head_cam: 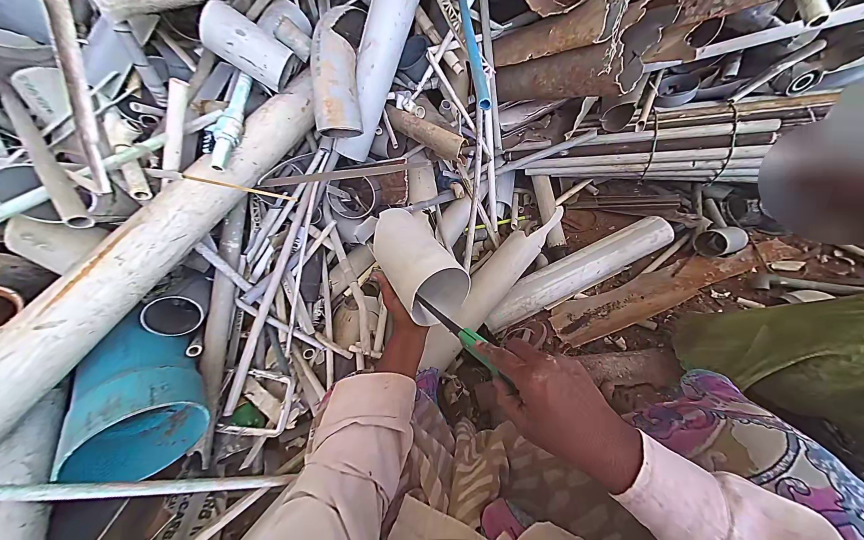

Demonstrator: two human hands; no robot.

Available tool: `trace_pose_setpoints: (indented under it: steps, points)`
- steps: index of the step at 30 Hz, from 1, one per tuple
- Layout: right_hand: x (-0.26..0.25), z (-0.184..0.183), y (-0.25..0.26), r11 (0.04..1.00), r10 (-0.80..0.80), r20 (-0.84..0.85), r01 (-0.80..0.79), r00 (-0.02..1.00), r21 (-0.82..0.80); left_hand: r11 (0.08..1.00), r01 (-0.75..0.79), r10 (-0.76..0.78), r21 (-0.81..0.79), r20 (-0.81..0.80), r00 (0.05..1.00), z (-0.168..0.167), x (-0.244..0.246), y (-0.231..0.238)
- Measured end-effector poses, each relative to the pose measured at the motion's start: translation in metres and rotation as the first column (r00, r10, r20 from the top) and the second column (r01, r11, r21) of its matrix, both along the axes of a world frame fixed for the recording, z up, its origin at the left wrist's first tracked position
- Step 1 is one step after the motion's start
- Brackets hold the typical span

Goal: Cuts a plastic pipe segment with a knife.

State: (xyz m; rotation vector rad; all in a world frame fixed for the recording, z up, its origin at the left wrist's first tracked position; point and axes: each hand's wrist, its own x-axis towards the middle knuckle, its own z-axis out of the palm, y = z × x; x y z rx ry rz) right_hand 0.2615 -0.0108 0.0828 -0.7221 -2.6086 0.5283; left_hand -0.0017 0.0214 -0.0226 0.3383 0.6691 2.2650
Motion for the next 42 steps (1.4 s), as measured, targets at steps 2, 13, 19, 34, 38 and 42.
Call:
trace_pose_setpoints:
  steps: [2, 13, 19, 34, 38, 42]
  points:
    - [0.001, -0.005, 0.005, 0.978, -0.137, 0.016, 0.133, 0.99, 0.163, 1.0, -0.008, 0.008, 0.008, -0.019, 1.0, 0.003, 0.001, -0.001]
    - [0.042, -0.01, 0.009, 0.969, -0.122, -0.096, 0.139, 0.988, 0.205, 0.99, -0.123, 0.127, -0.064, 0.063, 0.99, 0.017, 0.005, 0.006]
    - [0.052, -0.013, 0.012, 0.978, -0.108, -0.135, 0.13, 0.985, 0.165, 0.99, -0.127, 0.13, -0.067, 0.034, 0.991, 0.015, 0.008, 0.008]
    - [0.049, -0.017, 0.007, 0.984, -0.092, -0.188, 0.118, 0.978, 0.131, 0.994, -0.091, 0.09, -0.055, -0.013, 0.996, 0.01, 0.008, 0.009]
    - [0.046, -0.018, 0.011, 0.981, -0.126, -0.176, 0.148, 0.976, 0.121, 0.995, -0.083, 0.081, -0.06, -0.028, 0.996, 0.01, 0.009, 0.008]
    - [0.049, -0.016, 0.014, 0.996, -0.09, -0.195, 0.089, 0.977, -0.015, 0.992, -0.11, 0.109, -0.057, -0.019, 0.994, 0.01, 0.008, 0.007]
